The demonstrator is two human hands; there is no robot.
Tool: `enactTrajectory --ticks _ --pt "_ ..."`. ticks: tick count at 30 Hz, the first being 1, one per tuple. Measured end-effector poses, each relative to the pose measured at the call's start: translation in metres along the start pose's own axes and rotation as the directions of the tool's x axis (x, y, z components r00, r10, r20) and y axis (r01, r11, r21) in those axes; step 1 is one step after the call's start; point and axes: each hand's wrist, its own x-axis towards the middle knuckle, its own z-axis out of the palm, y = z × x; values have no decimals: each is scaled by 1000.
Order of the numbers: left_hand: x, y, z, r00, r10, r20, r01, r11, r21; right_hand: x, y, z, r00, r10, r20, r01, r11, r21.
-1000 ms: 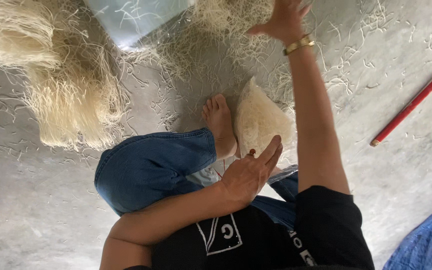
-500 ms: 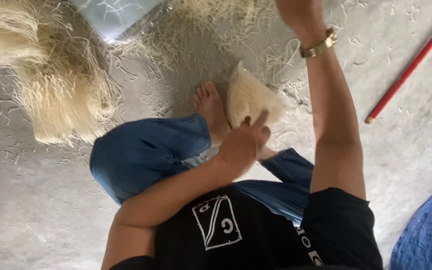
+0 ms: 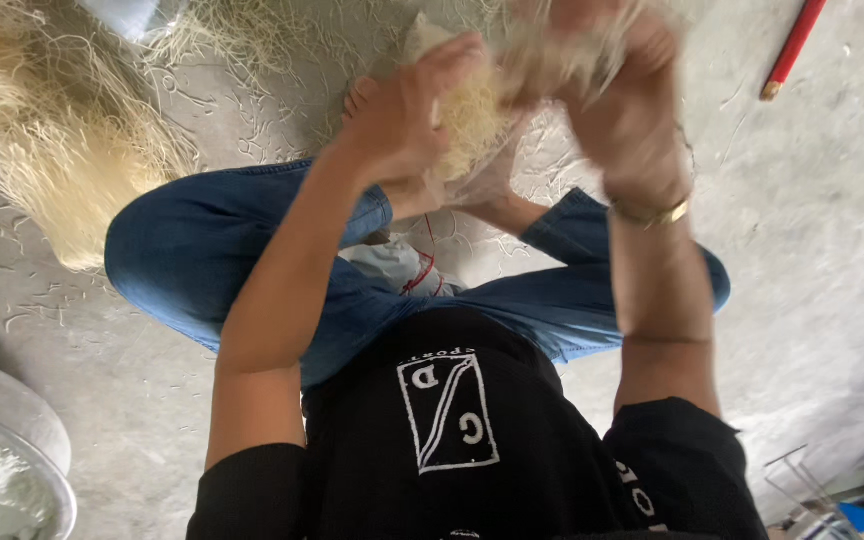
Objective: The person puts dried noodle-like food material into plastic bags by hand and ties them closed.
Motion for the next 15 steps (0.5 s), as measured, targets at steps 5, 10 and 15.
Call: enactTrajectory --ticks 5,10,15 --pt "-5 2 -12 999 -50 18 48 994 99 -65 27 27 908 391 -148 -405 911 -78" --pt "-5 13 -3 1000 11 19 -14 985 171 -71 60 27 718 669 -189 -516 330 -790" --pt "-7 18 2 999 31 31 -37 976 214 -45 99 47 589 762 -269 -471 52 -881"
